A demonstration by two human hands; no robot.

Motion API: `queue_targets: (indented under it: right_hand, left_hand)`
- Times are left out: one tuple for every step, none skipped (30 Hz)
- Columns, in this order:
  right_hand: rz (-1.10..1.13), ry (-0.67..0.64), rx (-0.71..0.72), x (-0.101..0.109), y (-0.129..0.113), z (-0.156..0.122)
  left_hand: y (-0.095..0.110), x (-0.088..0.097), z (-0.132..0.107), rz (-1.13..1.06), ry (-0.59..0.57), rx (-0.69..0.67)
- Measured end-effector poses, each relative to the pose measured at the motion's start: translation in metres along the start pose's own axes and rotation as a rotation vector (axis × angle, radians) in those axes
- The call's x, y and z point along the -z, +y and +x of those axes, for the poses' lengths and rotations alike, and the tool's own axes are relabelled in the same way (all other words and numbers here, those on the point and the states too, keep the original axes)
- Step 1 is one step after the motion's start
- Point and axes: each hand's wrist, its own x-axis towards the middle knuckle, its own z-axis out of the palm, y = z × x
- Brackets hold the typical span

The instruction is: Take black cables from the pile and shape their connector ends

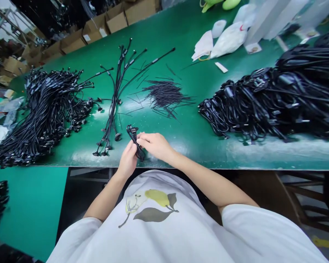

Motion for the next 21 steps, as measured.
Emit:
queue_targets:
  right_hand:
    - [-0.118, -0.010, -0.001, 0.002, -0.002, -0.002]
    - [-0.242, -0.017, 0.009, 0.002, -0.004, -0.005]
    - [-0.366, -0.005, 0.027, 0.002, -0.007, -0.009]
    - [-0.484, 0.022, 0.047, -0.001, -0.011, -0.013]
    - [-0.590, 0.068, 0.063, -0.005, -0.014, -0.018]
    - [-0.680, 0.122, 0.069, -0.011, -0.015, -0.021]
    - [-0.746, 0.170, 0.063, -0.017, -0.014, -0.024]
    - [-0.787, 0.193, 0.050, -0.024, -0.011, -0.025]
    - [-0.820, 0.190, 0.040, -0.030, -0.006, -0.025]
    - [-0.843, 0.174, 0.030, -0.035, 0.001, -0.025]
    - [-0.861, 0.149, 0.021, -0.036, 0.008, -0.025]
    - [-0.873, 0.119, 0.014, -0.034, 0.015, -0.026]
    - [-0.881, 0.088, 0.000, -0.028, 0.019, -0.028]
    - [-0.891, 0.065, -0.030, -0.017, 0.022, -0.032]
    - [-0.918, 0.077, -0.086, -0.001, 0.022, -0.037]
    - [-0.963, 0.128, -0.164, 0.021, 0.019, -0.044]
    - [-1.016, 0.201, -0.256, 0.047, 0.015, -0.052]
    - [-1.095, 0.371, -0.374, 0.078, 0.011, -0.062]
    - [-1.139, 0.493, -0.440, 0.112, 0.005, -0.073]
    - [-1.171, 0.599, -0.497, 0.147, 0.001, -0.084]
    - [-1.203, 0.705, -0.550, 0.182, -0.003, -0.097]
  left_hand:
    - [0.000, -0.003, 0.001, -0.029, 0.010, 0.008]
    - [0.001, -0.006, 0.003, -0.058, 0.022, 0.019]
    - [0.002, -0.009, 0.005, -0.089, 0.039, 0.030]
    - [0.003, -0.013, 0.006, -0.126, 0.058, 0.041]
    - [0.004, -0.016, 0.009, -0.170, 0.081, 0.054]
    - [0.005, -0.018, 0.011, -0.218, 0.108, 0.069]
    - [0.004, -0.020, 0.015, -0.261, 0.141, 0.081]
    - [0.001, -0.022, 0.019, -0.290, 0.174, 0.101]
    - [-0.002, -0.023, 0.023, -0.306, 0.210, 0.129]
    - [-0.006, -0.025, 0.027, -0.305, 0.240, 0.167]
    - [-0.010, -0.027, 0.029, -0.290, 0.252, 0.212]
    - [-0.013, -0.028, 0.030, -0.262, 0.237, 0.257]
    - [-0.015, -0.028, 0.029, -0.225, 0.203, 0.292]
    - [-0.016, -0.027, 0.027, -0.179, 0.151, 0.316]
    - [-0.016, -0.024, 0.024, -0.128, 0.092, 0.325]
    - [-0.016, -0.019, 0.021, -0.074, 0.035, 0.323]
    - [-0.014, -0.012, 0.017, -0.018, -0.010, 0.317]
    - [-0.012, -0.002, 0.014, 0.041, -0.038, 0.311]
    - [-0.010, 0.009, 0.012, 0.101, -0.049, 0.307]
    - [-0.008, 0.022, 0.010, 0.162, -0.041, 0.299]
    - [-0.005, 0.034, 0.008, 0.223, -0.007, 0.281]
